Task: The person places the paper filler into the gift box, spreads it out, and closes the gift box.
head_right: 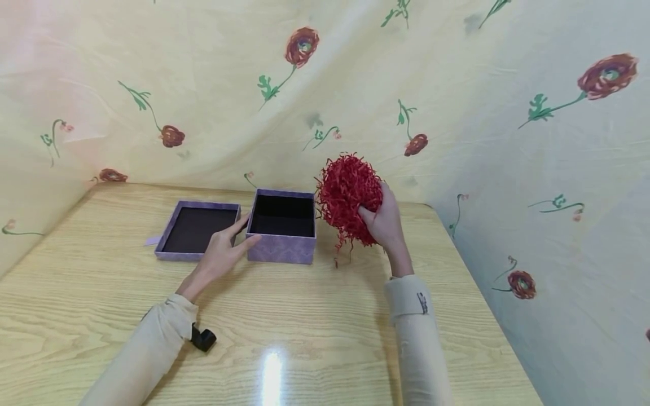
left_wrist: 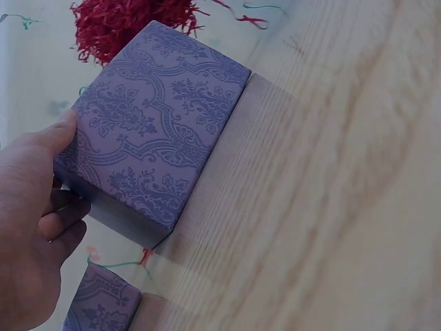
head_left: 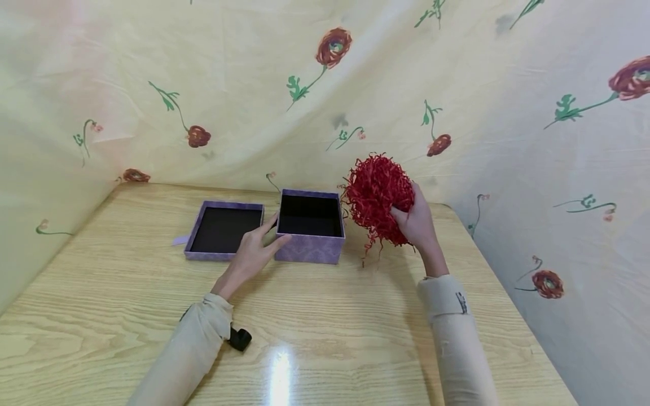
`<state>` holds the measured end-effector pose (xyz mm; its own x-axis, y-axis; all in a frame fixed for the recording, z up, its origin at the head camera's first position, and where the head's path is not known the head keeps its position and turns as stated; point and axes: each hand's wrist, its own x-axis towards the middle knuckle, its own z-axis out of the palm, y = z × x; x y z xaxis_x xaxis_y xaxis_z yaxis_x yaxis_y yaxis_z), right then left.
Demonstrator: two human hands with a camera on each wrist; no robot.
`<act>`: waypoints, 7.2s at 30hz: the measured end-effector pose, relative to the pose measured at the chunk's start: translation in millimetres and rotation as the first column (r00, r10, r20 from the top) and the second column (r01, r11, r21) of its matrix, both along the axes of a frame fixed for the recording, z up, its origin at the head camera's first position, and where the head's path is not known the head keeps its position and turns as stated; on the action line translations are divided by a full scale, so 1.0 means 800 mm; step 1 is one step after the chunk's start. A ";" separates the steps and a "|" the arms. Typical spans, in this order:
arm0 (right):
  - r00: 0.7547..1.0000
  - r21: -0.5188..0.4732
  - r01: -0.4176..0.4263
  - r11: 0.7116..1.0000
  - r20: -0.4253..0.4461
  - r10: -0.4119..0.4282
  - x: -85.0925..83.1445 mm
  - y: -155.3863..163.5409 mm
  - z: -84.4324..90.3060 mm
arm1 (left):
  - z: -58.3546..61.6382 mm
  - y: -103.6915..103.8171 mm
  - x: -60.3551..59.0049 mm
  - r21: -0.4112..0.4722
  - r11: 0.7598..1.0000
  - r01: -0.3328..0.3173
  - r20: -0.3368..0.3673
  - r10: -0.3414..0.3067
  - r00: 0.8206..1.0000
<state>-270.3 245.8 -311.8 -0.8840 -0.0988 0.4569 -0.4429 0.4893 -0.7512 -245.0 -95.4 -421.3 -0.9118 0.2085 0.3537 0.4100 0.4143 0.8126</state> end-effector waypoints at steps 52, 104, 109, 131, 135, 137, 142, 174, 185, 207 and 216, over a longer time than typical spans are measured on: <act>0.963 0.186 -0.257 0.948 0.138 0.234 -0.042 -0.109 -0.009 | -0.003 -0.001 -0.001 0.010 1.000 -0.010 0.010 0.010 1.000; 0.970 0.387 -0.240 0.890 0.054 0.238 -0.005 -0.100 -0.025 | -0.006 0.000 -0.004 0.006 1.000 -0.020 -0.034 0.020 0.999; 0.965 0.407 -0.254 0.877 0.043 0.259 -0.007 -0.108 -0.029 | -0.007 0.000 -0.004 0.005 1.000 -0.022 -0.028 0.022 0.999; 0.967 0.527 -0.255 0.811 0.140 0.213 -0.042 -0.152 -0.042 | -0.006 0.000 -0.005 -0.024 0.999 -0.044 -0.035 0.043 0.998; 0.966 0.537 -0.257 0.804 0.164 0.199 -0.045 -0.154 -0.045 | -0.006 0.000 -0.005 -0.020 0.999 -0.036 -0.027 0.036 0.999; 0.965 0.536 -0.260 0.803 0.172 0.198 -0.046 -0.154 -0.046 | -0.006 0.000 -0.005 -0.018 0.999 -0.037 -0.023 0.037 0.999; 0.963 0.543 -0.263 0.797 0.195 0.185 -0.046 -0.157 -0.046 | -0.006 0.000 -0.004 -0.015 0.999 -0.040 -0.026 0.039 0.999; 0.905 0.656 -0.328 0.680 0.425 0.026 -0.068 -0.187 -0.046 | -0.006 0.002 -0.005 -0.011 0.999 -0.043 -0.067 0.042 0.997; 0.817 0.639 -0.477 0.603 0.576 0.035 -0.076 -0.193 -0.043 | -0.005 0.002 -0.006 0.001 0.998 -0.062 -0.066 0.062 0.996; 0.941 0.664 -0.318 0.676 0.311 0.136 -0.044 -0.173 -0.028 | -0.005 0.002 -0.007 -0.010 0.998 -0.056 -0.041 0.055 0.998; 0.942 0.608 -0.334 0.720 0.235 0.239 -0.021 -0.151 -0.038 | -0.005 0.001 -0.007 -0.023 0.999 -0.049 -0.048 0.048 0.998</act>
